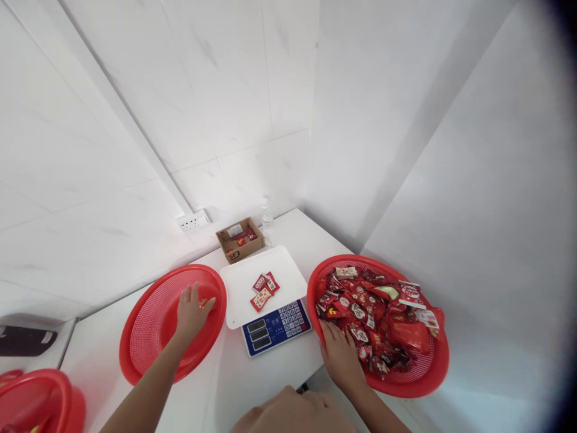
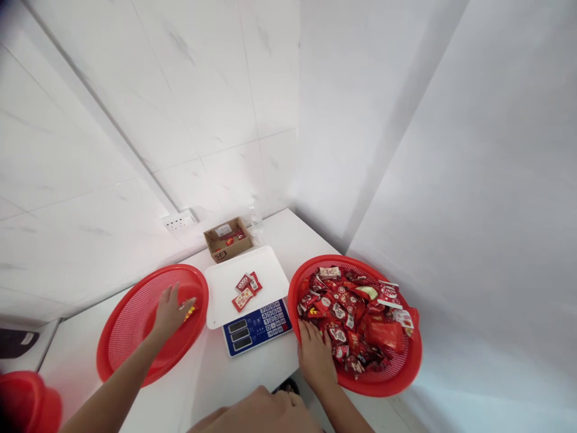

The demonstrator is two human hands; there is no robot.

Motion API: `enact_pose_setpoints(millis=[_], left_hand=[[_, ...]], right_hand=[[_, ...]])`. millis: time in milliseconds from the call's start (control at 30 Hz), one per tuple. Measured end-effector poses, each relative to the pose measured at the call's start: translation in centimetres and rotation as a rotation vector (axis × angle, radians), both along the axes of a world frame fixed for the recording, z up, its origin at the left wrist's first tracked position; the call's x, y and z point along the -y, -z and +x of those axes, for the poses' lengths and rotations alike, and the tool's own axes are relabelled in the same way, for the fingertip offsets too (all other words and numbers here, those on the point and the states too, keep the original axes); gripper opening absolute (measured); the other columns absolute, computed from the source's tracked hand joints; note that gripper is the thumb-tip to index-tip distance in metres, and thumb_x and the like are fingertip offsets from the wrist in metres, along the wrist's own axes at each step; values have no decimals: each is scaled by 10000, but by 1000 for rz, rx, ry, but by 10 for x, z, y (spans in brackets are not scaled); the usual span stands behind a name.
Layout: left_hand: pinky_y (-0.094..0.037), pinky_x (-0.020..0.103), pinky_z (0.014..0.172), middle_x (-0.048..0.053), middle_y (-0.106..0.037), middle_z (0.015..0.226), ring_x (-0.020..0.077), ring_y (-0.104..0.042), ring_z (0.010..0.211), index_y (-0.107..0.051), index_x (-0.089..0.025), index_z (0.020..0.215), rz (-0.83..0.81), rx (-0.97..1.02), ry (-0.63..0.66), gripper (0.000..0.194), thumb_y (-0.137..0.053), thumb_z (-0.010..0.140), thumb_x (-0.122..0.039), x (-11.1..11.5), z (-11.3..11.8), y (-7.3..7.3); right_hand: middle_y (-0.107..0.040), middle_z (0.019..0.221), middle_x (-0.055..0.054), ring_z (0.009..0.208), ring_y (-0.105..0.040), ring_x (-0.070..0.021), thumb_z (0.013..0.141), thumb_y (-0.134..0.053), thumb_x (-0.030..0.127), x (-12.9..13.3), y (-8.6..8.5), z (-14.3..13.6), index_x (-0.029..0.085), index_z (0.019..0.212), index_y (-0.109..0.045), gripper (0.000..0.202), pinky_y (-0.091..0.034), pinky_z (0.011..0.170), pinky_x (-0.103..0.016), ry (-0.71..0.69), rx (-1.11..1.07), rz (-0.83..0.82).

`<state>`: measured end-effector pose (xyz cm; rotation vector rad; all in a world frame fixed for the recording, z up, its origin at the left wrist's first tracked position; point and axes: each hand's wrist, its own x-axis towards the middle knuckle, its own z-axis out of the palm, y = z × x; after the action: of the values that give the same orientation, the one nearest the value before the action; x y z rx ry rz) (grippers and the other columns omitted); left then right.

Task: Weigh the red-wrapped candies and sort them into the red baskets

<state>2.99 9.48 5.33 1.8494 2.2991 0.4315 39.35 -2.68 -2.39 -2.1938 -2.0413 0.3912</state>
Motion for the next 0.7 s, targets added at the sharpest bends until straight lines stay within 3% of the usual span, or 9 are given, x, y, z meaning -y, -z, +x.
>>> enact_pose_setpoints(millis=[67,167,267,433,567,700], left_hand=[[-244,487,1069,187,-284,1464,326,-185,1375,-327,-114,1369,20,-30,174,656,-453,826,-460,-2,29,14],[-246,455,1077,139,-280,1477,292,-227,1366,-322,-190,1388,-100,5,503,620,-448,842,-454,-12,79,32],[-265,432,1065,138,-266,1479,287,-254,1351,-302,-212,1404,-140,-23,660,632,-473,839,-437,-22,121,41],[-365,471,951,129,-436,1326,306,-418,1186,-446,-261,1312,-141,-74,611,491,-483,845,-408,-37,150,42],[-463,365,790,98,-526,1157,251,-526,1021,-570,-279,1158,-168,-19,577,319,-485,853,-316,-46,151,41],[-472,308,785,89,-537,1106,182,-576,909,-598,-237,1106,-116,54,487,278,-449,875,-274,-51,142,34]], right_hand=[[-519,1318,-122,1219,-448,-242,866,-307,164,0,0,0,156,1313,-464,473,-285,1026,-450,1,-2,3],[-511,1328,-112,1230,-440,-243,861,-316,170,0,1,0,160,1317,-458,478,-281,1031,-455,3,0,-10],[-503,1339,-110,1234,-440,-244,858,-318,172,-1,1,0,161,1325,-451,486,-282,1032,-459,4,3,-28],[-483,1358,-117,1242,-432,-245,872,-299,178,-3,-1,-1,153,1339,-436,487,-271,1038,-465,17,0,-60],[-485,1358,-112,1245,-431,-240,869,-304,170,-3,-3,-2,163,1336,-442,487,-256,1047,-458,23,6,-68],[-489,1355,-110,1237,-438,-242,862,-316,165,-3,-2,-2,164,1338,-437,491,-264,1040,-460,32,-7,-58]])
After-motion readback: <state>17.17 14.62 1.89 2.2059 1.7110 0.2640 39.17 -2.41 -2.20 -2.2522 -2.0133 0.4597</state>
